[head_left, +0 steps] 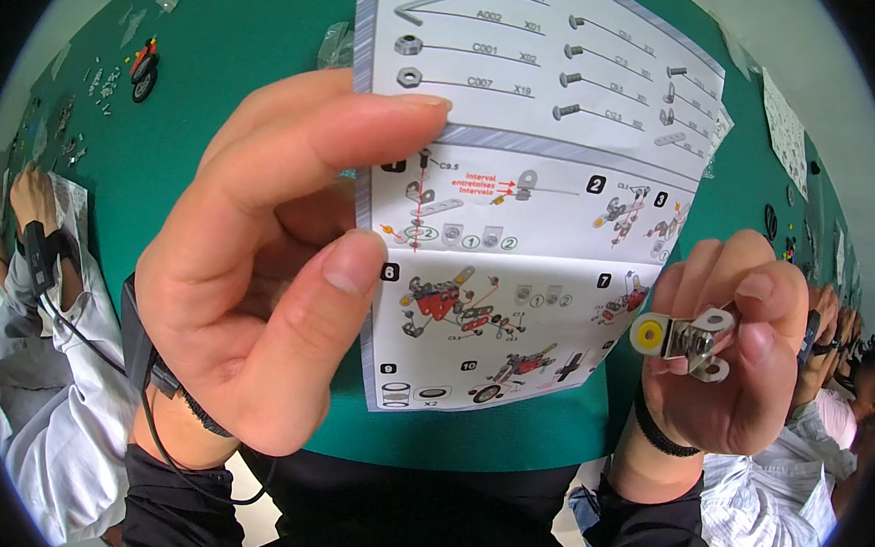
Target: The recorder is assembling a toy car model using metal and plastic components, following paper instructions.
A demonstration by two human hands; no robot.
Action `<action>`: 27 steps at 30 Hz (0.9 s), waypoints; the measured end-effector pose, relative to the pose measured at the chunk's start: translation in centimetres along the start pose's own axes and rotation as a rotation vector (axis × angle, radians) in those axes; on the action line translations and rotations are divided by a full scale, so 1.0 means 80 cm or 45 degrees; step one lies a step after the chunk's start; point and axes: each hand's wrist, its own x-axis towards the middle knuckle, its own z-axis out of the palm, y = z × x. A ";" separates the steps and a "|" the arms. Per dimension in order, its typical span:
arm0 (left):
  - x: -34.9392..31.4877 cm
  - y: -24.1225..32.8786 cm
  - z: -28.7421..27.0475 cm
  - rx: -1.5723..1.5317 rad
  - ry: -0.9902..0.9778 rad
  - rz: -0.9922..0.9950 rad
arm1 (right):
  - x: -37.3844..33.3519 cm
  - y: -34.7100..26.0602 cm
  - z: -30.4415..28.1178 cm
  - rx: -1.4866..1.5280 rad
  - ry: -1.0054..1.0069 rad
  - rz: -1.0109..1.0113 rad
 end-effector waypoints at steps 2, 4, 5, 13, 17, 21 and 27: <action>0.000 -0.001 0.001 -0.012 0.003 0.010 | 0.001 0.000 -0.002 0.000 -0.017 -0.012; 0.001 -0.003 0.001 -0.012 0.000 0.025 | 0.001 0.001 -0.003 -0.007 -0.019 -0.022; 0.002 -0.004 0.000 -0.002 -0.004 0.034 | 0.001 0.001 -0.003 -0.015 -0.016 -0.026; 0.003 -0.003 0.001 -0.045 0.011 0.023 | 0.005 0.002 -0.004 0.010 -0.047 -0.038; 0.004 -0.002 0.002 -0.027 0.013 0.019 | 0.004 0.003 -0.006 -0.001 -0.040 -0.038; 0.005 -0.003 0.002 -0.015 0.009 0.014 | 0.003 0.002 -0.006 -0.015 -0.014 -0.013; 0.005 -0.003 0.002 -0.030 0.010 0.011 | 0.004 0.000 -0.003 -0.055 -0.021 -0.008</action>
